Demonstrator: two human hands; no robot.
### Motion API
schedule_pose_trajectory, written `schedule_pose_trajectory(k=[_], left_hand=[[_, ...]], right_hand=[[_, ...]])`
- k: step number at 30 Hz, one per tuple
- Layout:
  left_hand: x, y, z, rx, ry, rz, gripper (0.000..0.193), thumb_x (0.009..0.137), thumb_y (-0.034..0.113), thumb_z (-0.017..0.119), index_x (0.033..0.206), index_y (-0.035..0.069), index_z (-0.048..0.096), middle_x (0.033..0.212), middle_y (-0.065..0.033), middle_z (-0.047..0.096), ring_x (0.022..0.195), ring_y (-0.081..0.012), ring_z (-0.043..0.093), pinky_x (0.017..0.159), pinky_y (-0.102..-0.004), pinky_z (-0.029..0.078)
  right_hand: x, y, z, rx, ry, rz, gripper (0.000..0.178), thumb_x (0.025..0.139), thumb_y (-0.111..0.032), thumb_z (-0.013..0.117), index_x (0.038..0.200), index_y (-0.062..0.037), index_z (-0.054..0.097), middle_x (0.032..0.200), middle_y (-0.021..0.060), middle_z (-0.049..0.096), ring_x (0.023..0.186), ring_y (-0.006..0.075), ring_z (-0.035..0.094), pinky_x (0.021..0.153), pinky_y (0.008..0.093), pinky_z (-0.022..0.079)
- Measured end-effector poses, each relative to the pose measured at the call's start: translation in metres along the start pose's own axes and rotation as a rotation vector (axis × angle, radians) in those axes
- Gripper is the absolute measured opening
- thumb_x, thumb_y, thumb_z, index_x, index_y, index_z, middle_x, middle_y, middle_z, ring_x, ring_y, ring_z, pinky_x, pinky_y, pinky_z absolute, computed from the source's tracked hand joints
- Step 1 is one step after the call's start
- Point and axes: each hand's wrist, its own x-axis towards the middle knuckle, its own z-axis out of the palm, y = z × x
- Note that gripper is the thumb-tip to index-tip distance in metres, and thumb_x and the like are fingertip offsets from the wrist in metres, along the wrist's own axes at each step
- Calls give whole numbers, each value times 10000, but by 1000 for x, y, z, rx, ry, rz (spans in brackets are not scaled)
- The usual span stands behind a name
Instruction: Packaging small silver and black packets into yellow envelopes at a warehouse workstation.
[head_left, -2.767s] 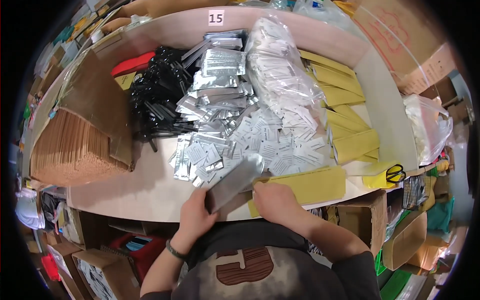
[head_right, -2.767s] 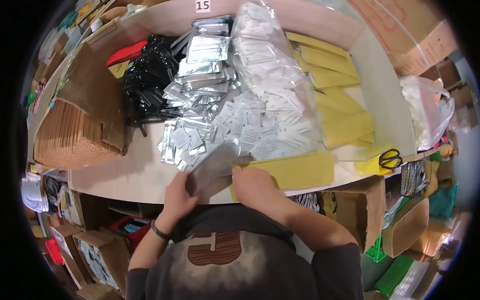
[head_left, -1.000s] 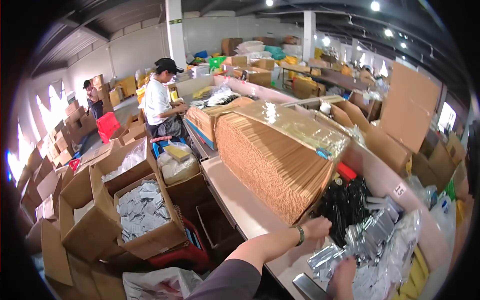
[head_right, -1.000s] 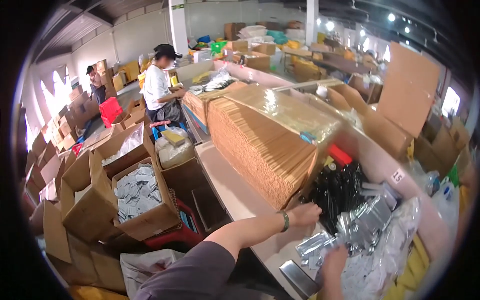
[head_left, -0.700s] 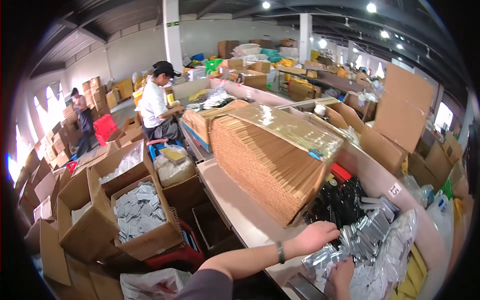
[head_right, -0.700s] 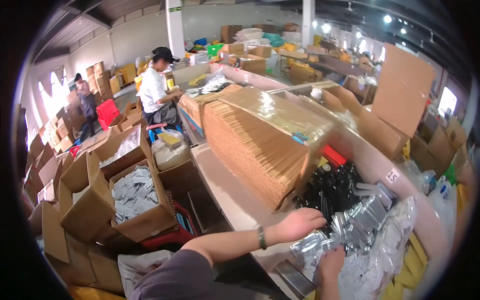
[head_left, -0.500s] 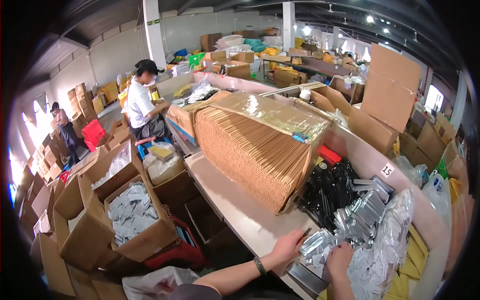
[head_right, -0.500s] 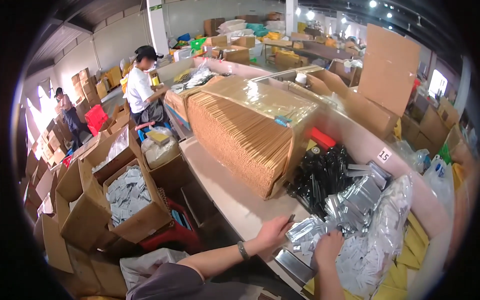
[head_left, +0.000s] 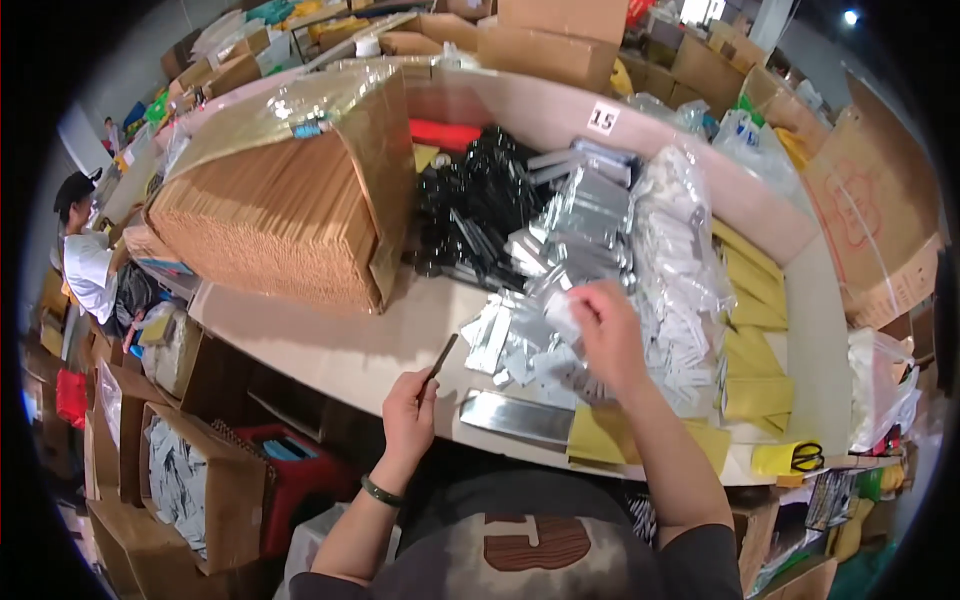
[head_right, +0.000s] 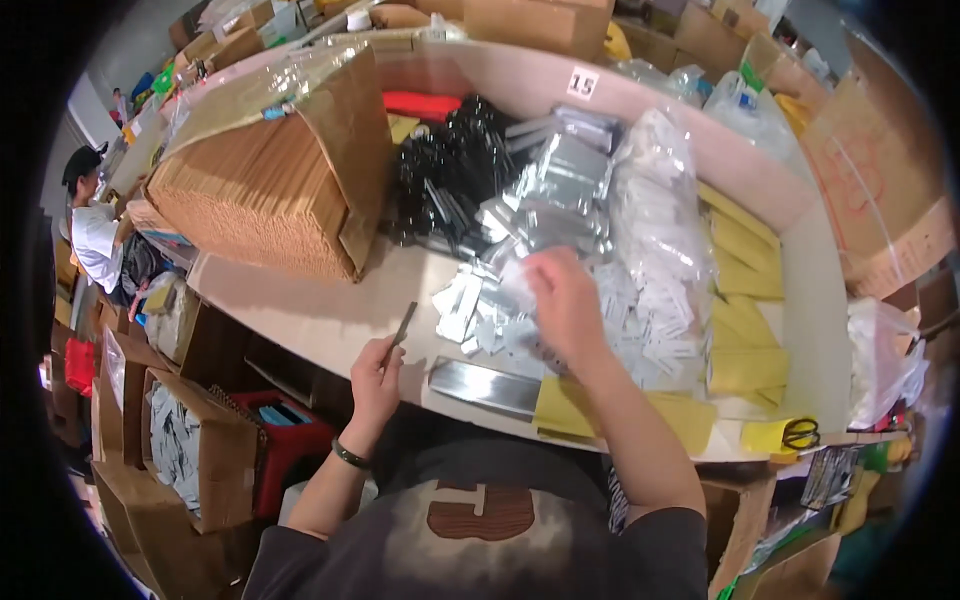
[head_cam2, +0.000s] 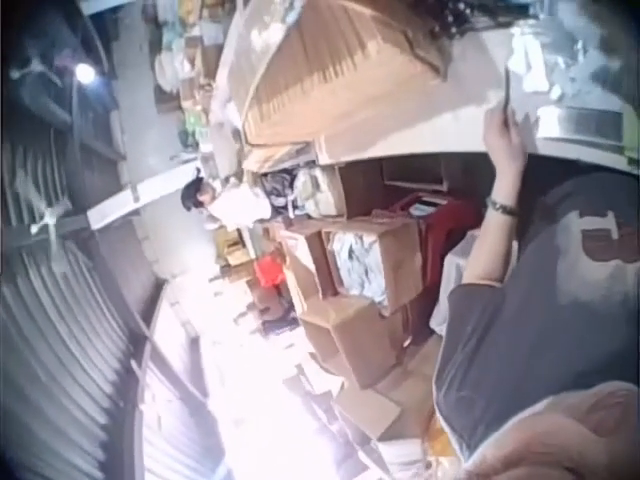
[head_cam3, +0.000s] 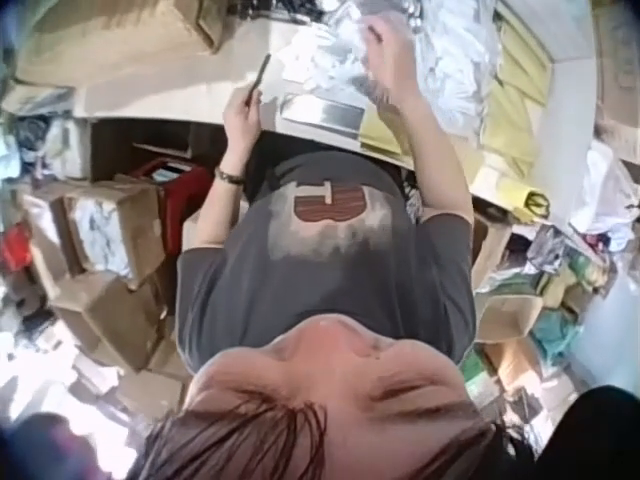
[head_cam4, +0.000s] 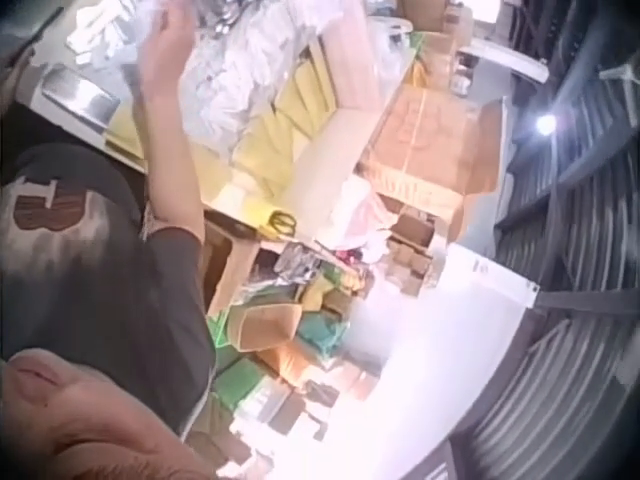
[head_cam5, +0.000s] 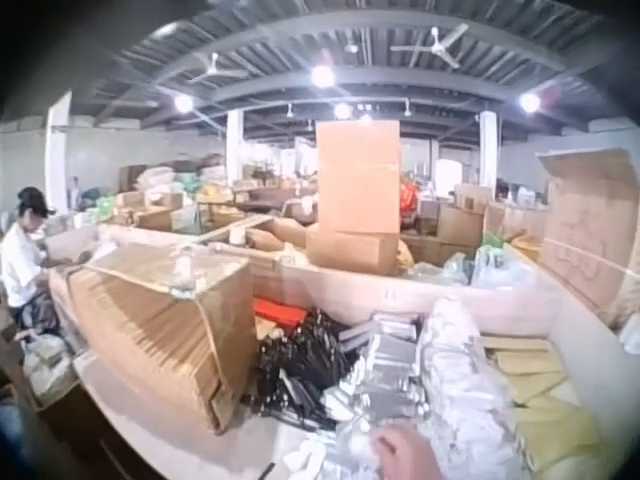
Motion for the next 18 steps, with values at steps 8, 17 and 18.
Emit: schedule_pose_trajectory(k=[8,17,18], left_hand=[[-19,20,37,23,-9,172,254,890,1,606,1135,53,646,940,-128,671,800,-270,657,719,-345,520],[17,41,34,391,-674,858,332,833,100,586,1160,109,643,1138,-86,667,1032,-294,656,833,-373,546],[26,48,40,424,-766,890,323,840,107,580,1157,109,639,1148,-87,664,1047,-298,652,841,-378,544]], right_hand=[[-120,-20,47,-357,-504,-252,339,833,-78,640,1164,-23,595,1094,132,607,994,314,582,875,438,466],[-152,9,-40,-337,-358,-114,477,796,-150,711,1235,-35,564,1347,188,514,1257,413,482,1030,554,395],[-153,10,-36,-430,-425,-235,484,809,-153,693,1261,-40,560,1375,181,506,1291,408,465,1039,587,379]])
